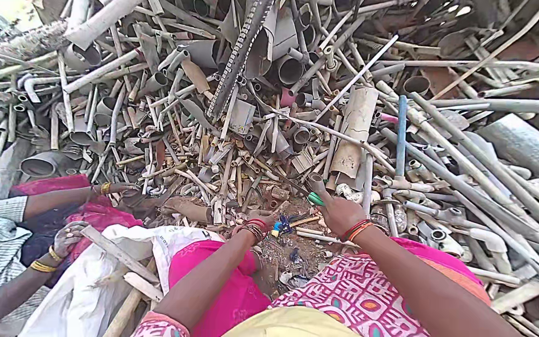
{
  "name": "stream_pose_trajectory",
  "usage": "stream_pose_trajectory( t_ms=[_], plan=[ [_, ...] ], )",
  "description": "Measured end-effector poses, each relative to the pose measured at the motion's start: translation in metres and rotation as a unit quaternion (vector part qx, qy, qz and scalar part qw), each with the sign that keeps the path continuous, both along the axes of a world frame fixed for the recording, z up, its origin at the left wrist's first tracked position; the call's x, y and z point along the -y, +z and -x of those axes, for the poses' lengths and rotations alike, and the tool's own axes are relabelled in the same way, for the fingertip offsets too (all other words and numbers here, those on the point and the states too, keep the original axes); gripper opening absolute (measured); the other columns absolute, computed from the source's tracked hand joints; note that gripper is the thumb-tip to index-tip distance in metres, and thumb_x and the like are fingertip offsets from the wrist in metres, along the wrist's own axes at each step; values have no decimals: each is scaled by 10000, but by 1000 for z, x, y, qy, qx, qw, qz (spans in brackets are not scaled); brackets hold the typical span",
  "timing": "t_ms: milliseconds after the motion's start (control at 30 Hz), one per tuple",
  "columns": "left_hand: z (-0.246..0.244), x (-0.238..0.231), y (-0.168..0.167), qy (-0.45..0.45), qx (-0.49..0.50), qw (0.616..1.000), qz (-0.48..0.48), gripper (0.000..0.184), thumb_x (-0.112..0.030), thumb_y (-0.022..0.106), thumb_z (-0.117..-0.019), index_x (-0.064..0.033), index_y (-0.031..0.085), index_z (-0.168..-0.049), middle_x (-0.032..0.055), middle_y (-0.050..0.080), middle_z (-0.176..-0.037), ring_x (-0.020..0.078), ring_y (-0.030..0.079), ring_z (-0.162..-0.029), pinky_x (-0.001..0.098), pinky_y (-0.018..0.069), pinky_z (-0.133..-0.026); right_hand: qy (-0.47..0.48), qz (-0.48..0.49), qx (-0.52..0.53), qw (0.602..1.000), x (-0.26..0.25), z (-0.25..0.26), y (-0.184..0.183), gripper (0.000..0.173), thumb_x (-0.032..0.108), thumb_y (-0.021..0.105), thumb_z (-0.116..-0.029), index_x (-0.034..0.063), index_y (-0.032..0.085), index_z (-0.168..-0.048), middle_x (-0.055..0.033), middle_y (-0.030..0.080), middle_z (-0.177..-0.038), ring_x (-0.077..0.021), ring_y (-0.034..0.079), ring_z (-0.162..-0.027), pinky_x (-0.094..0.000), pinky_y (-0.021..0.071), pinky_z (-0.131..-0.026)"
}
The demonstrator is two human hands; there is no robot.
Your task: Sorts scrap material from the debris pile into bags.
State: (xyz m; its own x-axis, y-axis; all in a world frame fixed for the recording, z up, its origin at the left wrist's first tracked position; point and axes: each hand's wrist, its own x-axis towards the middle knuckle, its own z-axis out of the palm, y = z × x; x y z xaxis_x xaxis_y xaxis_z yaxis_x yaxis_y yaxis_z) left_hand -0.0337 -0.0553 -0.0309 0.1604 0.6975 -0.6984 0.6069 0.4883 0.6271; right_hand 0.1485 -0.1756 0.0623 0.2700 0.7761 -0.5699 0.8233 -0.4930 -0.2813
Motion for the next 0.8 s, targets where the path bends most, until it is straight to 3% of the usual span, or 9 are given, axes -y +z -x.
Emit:
stream_pose_trajectory(
  t_ms=[67, 167, 267, 333, 367, 433, 500, 700, 800],
  plan=[
    [-13, -9, -15, -73, -72, 988, -115, 794, -242, 716, -977, 42, 263, -1565, 269, 396, -1564, 330, 423, -1452, 432, 344, -1196, -35, -20, 2, 999, 4, -11, 2, 527, 292, 410, -1122, 125, 305, -1610, -289, 626, -1300, -468, 625, -1199, -626, 479, -966],
    [-29, -32, -30, -175, -185, 947, -197, 813, -375, 636, -1010, -1, 228, -1606, 254, 167, -1677, 406, 142, -1565, 537, 165, -1258, -85, -39, -6, 996, 13, -29, 5, 531, 292, 419, -1121, 119, 314, -1611, -296, 613, -1321, -472, 615, -1214, -620, 472, -985],
    [-40, -50, -43, -355, -278, 878, -163, 469, -336, 424, -1108, 2, 583, -1391, 232, 538, -1474, 378, 451, -1432, 573, 308, -1183, -105, -25, -18, 994, 18, -47, 5, 521, 291, 422, -1122, 105, 335, -1601, -296, 623, -1313, -467, 612, -1222, -627, 457, -1000],
    [-47, -63, -58, -455, -322, 817, -148, 411, -229, 374, -1111, 3, 586, -1377, 247, 598, -1397, 396, 533, -1359, 577, 377, -1140, -100, -3, -27, 995, 14, -60, 5, 517, 288, 424, -1121, 96, 342, -1594, -300, 628, -1290, -472, 614, -1211, -630, 455, -997],
    [-50, -70, -67, -486, -340, 790, -153, 390, -144, 427, -1077, 0, 537, -1422, 260, 580, -1409, 412, 532, -1354, 586, 385, -1131, -94, 9, -29, 995, 11, -66, 5, 518, 293, 429, -1119, 94, 348, -1590, -299, 632, -1278, -473, 617, -1200, -630, 458, -990],
    [-60, -86, -88, -512, -360, 764, -156, 705, -22, 630, -932, -19, 335, -1573, 280, 396, -1566, 449, 386, -1455, 621, 305, -1177, -85, 28, -31, 996, 1, -79, 2, 517, 300, 442, -1115, 111, 361, -1589, -287, 649, -1248, -469, 632, -1169, -629, 473, -960],
    [-72, -107, -108, -517, -371, 761, -127, 868, -84, 724, -894, -39, 243, -1615, 265, 221, -1656, 459, 223, -1526, 651, 252, -1191, -80, 40, -29, 996, -12, -94, 0, 498, 299, 468, -1107, 114, 398, -1564, -274, 665, -1201, -465, 647, -1128, -624, 490, -917],
    [-129, -184, -158, -535, -399, 736, -112, 599, -145, 597, -996, 58, 386, -1519, 309, 374, -1564, 465, 340, -1475, 644, 319, -1164, -89, 18, 0, 996, -42, -119, -7, 469, 292, 512, -1087, 128, 453, -1523, -239, 696, -1059, -455, 684, -993, -602, 523, -783],
    [-146, -224, -194, -502, -407, 747, -153, 609, -151, 641, -974, 31, 424, -1513, 303, 370, -1573, 472, 369, -1456, 672, 343, -1133, -78, -115, 46, 989, -34, -115, -27, 467, 255, 618, -1017, 126, 558, -1463, -188, 701, -854, -428, 694, -712, -559, 514, -551]
  ],
)
